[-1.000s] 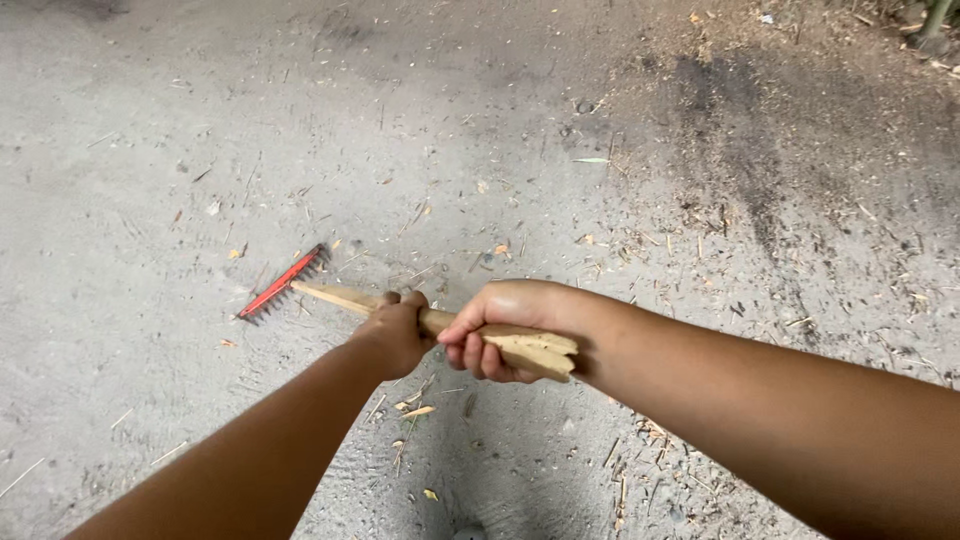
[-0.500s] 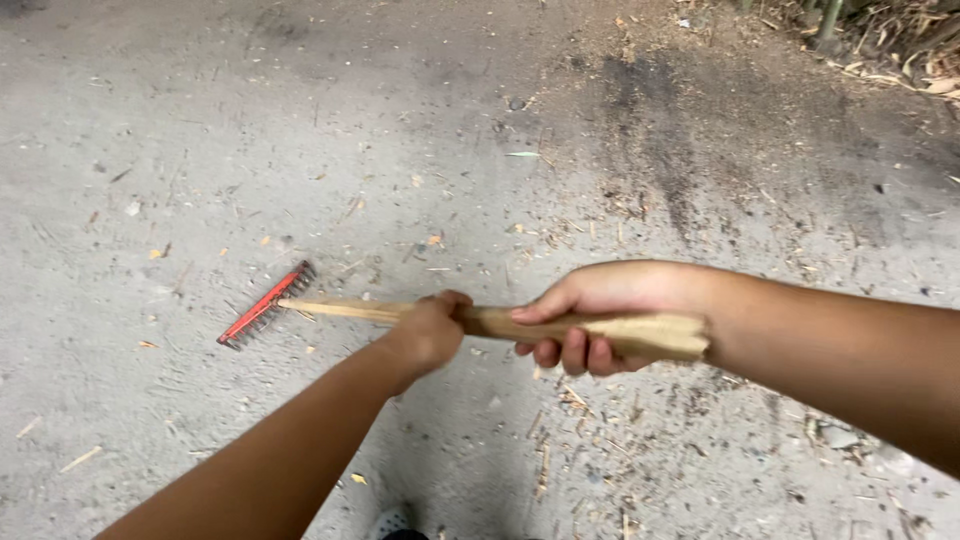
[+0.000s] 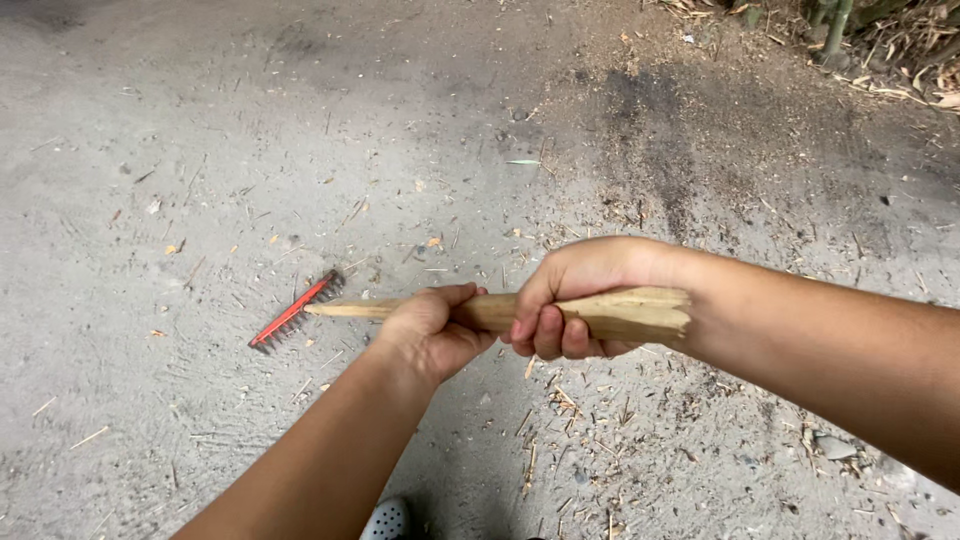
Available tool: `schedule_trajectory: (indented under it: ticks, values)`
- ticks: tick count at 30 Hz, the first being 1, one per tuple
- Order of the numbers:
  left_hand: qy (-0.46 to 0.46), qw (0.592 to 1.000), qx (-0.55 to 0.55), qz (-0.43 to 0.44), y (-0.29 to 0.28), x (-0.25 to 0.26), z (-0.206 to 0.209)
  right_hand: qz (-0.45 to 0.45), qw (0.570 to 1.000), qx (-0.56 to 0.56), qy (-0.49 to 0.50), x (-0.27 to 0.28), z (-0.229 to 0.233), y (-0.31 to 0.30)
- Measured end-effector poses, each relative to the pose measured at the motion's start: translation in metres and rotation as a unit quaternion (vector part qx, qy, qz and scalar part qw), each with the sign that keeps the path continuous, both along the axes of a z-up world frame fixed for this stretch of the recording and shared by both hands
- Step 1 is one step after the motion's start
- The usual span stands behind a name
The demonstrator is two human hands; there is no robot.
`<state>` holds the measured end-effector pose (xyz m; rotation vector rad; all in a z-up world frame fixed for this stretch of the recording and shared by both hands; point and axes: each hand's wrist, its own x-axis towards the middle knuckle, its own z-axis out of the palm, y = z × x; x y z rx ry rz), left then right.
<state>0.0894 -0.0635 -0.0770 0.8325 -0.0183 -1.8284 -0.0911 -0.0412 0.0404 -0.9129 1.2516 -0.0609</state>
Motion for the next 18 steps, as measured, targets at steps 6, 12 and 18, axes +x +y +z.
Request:
schedule_trajectory:
  ticks: [6, 12, 18]
  values:
    - [-0.019, 0.999, -0.031, 0.016, -0.01, 0.028, 0.0, 0.017, 0.999, -0.005, -0.028, 0.028, -0.004, -0.015]
    - [-0.053, 0.997, -0.06, 0.006, -0.056, 0.095, -0.013, 0.036, 0.982, 0.074, -0.172, 0.088, -0.027, -0.06]
    - [-0.126, 0.99, -0.055, -0.002, -0.094, 0.169, -0.04, -0.007, 0.975, 0.049, -0.215, 0.153, -0.043, -0.071]
